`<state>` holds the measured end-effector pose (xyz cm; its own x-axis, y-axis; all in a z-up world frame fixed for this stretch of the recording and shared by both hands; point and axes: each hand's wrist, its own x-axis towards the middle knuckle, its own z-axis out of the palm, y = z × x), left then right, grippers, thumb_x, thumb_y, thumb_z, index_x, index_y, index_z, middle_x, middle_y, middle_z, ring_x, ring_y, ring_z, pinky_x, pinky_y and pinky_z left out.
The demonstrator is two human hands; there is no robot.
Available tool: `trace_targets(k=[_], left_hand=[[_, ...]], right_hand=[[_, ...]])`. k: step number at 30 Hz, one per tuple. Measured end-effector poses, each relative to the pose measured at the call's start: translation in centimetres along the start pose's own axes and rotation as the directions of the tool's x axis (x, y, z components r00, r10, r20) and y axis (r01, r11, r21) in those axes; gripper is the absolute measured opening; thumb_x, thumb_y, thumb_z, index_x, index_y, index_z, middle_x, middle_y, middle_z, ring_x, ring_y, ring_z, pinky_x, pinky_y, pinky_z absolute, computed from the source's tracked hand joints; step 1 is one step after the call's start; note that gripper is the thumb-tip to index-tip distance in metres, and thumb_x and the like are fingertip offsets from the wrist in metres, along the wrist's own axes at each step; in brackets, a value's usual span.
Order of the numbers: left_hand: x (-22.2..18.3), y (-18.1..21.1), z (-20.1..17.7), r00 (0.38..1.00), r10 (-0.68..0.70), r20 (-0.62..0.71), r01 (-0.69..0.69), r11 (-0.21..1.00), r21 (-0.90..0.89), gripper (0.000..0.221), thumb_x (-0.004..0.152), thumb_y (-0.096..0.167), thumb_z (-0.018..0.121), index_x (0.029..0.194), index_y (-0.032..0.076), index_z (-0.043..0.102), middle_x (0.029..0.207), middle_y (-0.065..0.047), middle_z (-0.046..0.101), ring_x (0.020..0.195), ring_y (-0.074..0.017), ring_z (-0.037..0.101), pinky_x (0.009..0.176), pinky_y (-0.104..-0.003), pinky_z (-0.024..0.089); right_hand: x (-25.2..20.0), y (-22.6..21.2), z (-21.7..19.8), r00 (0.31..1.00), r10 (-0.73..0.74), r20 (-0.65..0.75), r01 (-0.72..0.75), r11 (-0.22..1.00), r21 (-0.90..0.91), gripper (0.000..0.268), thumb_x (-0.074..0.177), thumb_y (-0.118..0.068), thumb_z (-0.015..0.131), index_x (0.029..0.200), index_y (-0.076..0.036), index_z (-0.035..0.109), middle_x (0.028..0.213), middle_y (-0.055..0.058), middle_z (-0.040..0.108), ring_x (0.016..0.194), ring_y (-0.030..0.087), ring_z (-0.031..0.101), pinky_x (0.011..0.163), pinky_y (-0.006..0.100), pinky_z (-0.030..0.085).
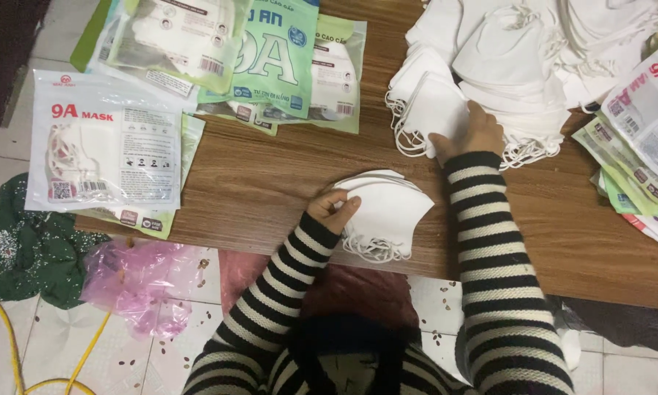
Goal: Picking up individual face masks from a pile, unfolding them, and stacking them neatly on a table.
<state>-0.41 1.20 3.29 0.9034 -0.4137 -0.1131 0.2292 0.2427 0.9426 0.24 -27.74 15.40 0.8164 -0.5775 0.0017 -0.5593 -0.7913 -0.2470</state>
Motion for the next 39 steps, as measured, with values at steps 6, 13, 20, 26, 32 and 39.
trace_targets(k=[6, 13, 20, 26, 32, 39], left_hand=[[-0.2, 0.2, 0.1, 0.999, -0.018, -0.03, 0.017, 1.0, -0.024, 0.02, 0.093, 0.019, 0.077, 0.093, -0.001, 0.075, 0.067, -0.004, 0.06, 0.064, -0.0091, 0.057, 0.057, -0.024, 0.055], [0.1, 0.3, 0.4, 0.999, -0.036, -0.013, 0.035, 0.999, -0.011, 0.021, 0.095, 0.023, 0.075, 0.095, 0.003, 0.077, 0.065, -0.003, 0.063, 0.062, -0.0079, 0.058, 0.054, -0.022, 0.056], [-0.4, 2.4, 0.7, 0.999, -0.026, 0.024, 0.026, 1.0, 0.009, 0.022, 0.101, 0.023, 0.067, 0.095, 0.005, 0.077, 0.068, -0.002, 0.062, 0.065, -0.0079, 0.057, 0.058, -0.02, 0.053], [0.0, 1.0, 0.3, 0.997, -0.026, 0.073, 0.025, 0.999, 0.023, 0.027, 0.105, 0.028, 0.061, 0.097, 0.007, 0.078, 0.073, -0.001, 0.064, 0.071, -0.0091, 0.056, 0.064, -0.022, 0.052], [-0.3, 0.2, 0.2, 0.997, 0.04, 0.063, -0.043, 0.998, 0.043, 0.022, 0.1, 0.024, 0.069, 0.1, 0.005, 0.078, 0.076, -0.006, 0.066, 0.078, -0.0111, 0.057, 0.071, -0.027, 0.053], [-0.3, 1.9, 1.0, 0.985, 0.147, 0.089, -0.154, 0.986, 0.071, 0.02, 0.098, 0.02, 0.07, 0.1, 0.002, 0.078, 0.079, -0.015, 0.066, 0.087, -0.0185, 0.06, 0.082, -0.038, 0.053]], right_hand=[[-0.7, 4.5, 4.1, 0.856, -0.188, -0.481, 0.339, 0.907, 0.25, 0.012, 0.099, -0.019, 0.077, 0.108, -0.01, 0.075, 0.094, 0.01, 0.068, 0.086, 0.032, 0.068, 0.077, 0.041, 0.056], [-7.7, 0.4, -2.1, 0.939, -0.003, -0.344, 0.317, 0.395, 0.862, 0.01, 0.096, 0.002, 0.078, 0.104, -0.002, 0.072, 0.069, 0.009, 0.063, 0.058, 0.015, 0.06, 0.056, 0.023, 0.054], [-10.0, 1.4, 1.0, 0.936, -0.325, 0.136, -0.026, 0.32, 0.947, 0.013, 0.088, 0.0, 0.074, 0.098, 0.006, 0.069, 0.058, 0.012, 0.062, 0.037, 0.015, 0.06, 0.027, 0.023, 0.05], [-10.1, 1.7, 2.8, 0.917, -0.339, 0.213, -0.086, 0.353, 0.932, 0.013, 0.087, -0.001, 0.076, 0.094, 0.007, 0.068, 0.056, 0.012, 0.062, 0.035, 0.012, 0.056, 0.025, 0.019, 0.044], [-10.0, 1.3, 3.1, 0.909, -0.347, 0.229, -0.091, 0.369, 0.925, 0.015, 0.086, -0.002, 0.078, 0.094, 0.007, 0.068, 0.055, 0.013, 0.062, 0.033, 0.013, 0.055, 0.026, 0.019, 0.044], [-8.2, 0.8, 2.8, 0.931, -0.351, 0.103, 0.08, 0.47, 0.879, 0.013, 0.088, -0.007, 0.081, 0.097, -0.002, 0.072, 0.069, 0.006, 0.067, 0.053, 0.01, 0.059, 0.042, 0.018, 0.048]])
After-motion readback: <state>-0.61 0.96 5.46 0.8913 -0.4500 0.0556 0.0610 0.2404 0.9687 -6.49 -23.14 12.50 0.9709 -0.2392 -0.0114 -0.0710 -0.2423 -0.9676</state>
